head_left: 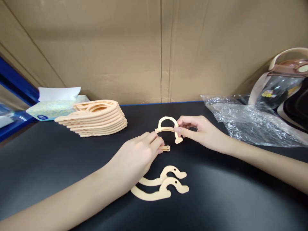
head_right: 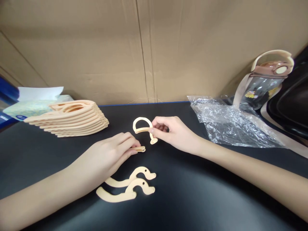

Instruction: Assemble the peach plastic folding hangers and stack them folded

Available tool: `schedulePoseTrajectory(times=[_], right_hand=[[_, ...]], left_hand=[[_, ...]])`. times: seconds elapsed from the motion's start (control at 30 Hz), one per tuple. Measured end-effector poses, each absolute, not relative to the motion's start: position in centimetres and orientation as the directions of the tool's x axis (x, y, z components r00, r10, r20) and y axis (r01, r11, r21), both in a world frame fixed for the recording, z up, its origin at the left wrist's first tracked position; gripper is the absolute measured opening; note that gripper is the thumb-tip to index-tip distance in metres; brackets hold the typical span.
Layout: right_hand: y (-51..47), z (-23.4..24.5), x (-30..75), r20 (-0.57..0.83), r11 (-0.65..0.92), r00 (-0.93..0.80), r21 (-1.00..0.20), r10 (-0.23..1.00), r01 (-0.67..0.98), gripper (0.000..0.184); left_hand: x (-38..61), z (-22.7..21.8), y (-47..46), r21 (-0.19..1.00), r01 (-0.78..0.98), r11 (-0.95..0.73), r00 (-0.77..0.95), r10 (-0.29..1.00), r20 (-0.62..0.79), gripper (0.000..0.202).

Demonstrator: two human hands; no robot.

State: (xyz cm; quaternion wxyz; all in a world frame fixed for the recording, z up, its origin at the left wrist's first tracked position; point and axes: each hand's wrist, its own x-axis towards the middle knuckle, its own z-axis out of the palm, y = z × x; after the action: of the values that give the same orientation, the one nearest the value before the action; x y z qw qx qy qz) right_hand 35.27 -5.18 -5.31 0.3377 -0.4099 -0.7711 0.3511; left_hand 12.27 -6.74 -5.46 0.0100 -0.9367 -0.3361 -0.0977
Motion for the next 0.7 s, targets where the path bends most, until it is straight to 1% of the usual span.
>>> schedulePoseTrajectory(times=[0.07,0.13,0.2,0.23,0.3,0.4,0.47,0.53,0.63,0.7], right_hand=[[-5.2,-5.0,35.3,0.216,0.401,-0.445,-0.834,0.869,0.379,0.017],[-5.3,-4.7,35.3,0.19,0.371,-0.455,-0.861,0.87,0.349,0.016],[-5.4,-4.5,35.2,0.145,0.31,-0.464,-0.902,0.874,0.301,0.017],[-5.5,-4.4,35.0,0.114,0.265,-0.466,-0.925,0.878,0.273,0.019],[-5.8,-4.5,34.7,0.042,0.154,-0.453,-0.965,0.89,0.212,0.022],[-6.3,-4.9,34.1,-0.037,-0.001,-0.418,-0.996,0.907,0.086,0.023],[-6.7,-5.4,33.8,-0.058,-0.062,-0.408,-0.998,0.911,0.002,0.022],[-6.9,-5.9,33.6,-0.052,-0.076,-0.401,-0.996,0.915,-0.045,0.02],[-6.8,-6.5,33.5,-0.013,-0.046,-0.381,-0.996,0.924,-0.076,0.017],[-6.6,-6.8,33.5,0.012,-0.022,-0.364,-0.996,0.931,-0.089,0.017]], left_hand=[[12.4,-5.5,-7.1,-0.07,0.646,-0.761,0.757,0.626,0.188,0.019],[12.5,-5.5,-7.4,-0.153,0.651,-0.743,0.758,0.629,0.172,0.023],[12.6,-5.4,-7.7,-0.192,0.651,-0.735,0.759,0.634,0.15,0.026],[12.6,-5.3,-7.7,-0.191,0.652,-0.734,0.758,0.636,0.144,0.027],[12.6,-5.4,-7.7,-0.139,0.665,-0.733,0.746,0.648,0.152,0.027],[12.6,-5.7,-7.4,0.033,0.694,-0.719,0.699,0.684,0.208,0.026],[12.5,-6.1,-7.2,0.128,0.699,-0.704,0.663,0.705,0.252,0.026],[12.4,-6.5,-7.0,0.156,0.687,-0.71,0.66,0.699,0.276,0.026],[12.3,-6.9,-6.8,0.15,0.661,-0.735,0.68,0.672,0.294,0.028],[12.3,-7.1,-6.6,0.205,0.648,-0.733,0.673,0.678,0.298,0.029]])
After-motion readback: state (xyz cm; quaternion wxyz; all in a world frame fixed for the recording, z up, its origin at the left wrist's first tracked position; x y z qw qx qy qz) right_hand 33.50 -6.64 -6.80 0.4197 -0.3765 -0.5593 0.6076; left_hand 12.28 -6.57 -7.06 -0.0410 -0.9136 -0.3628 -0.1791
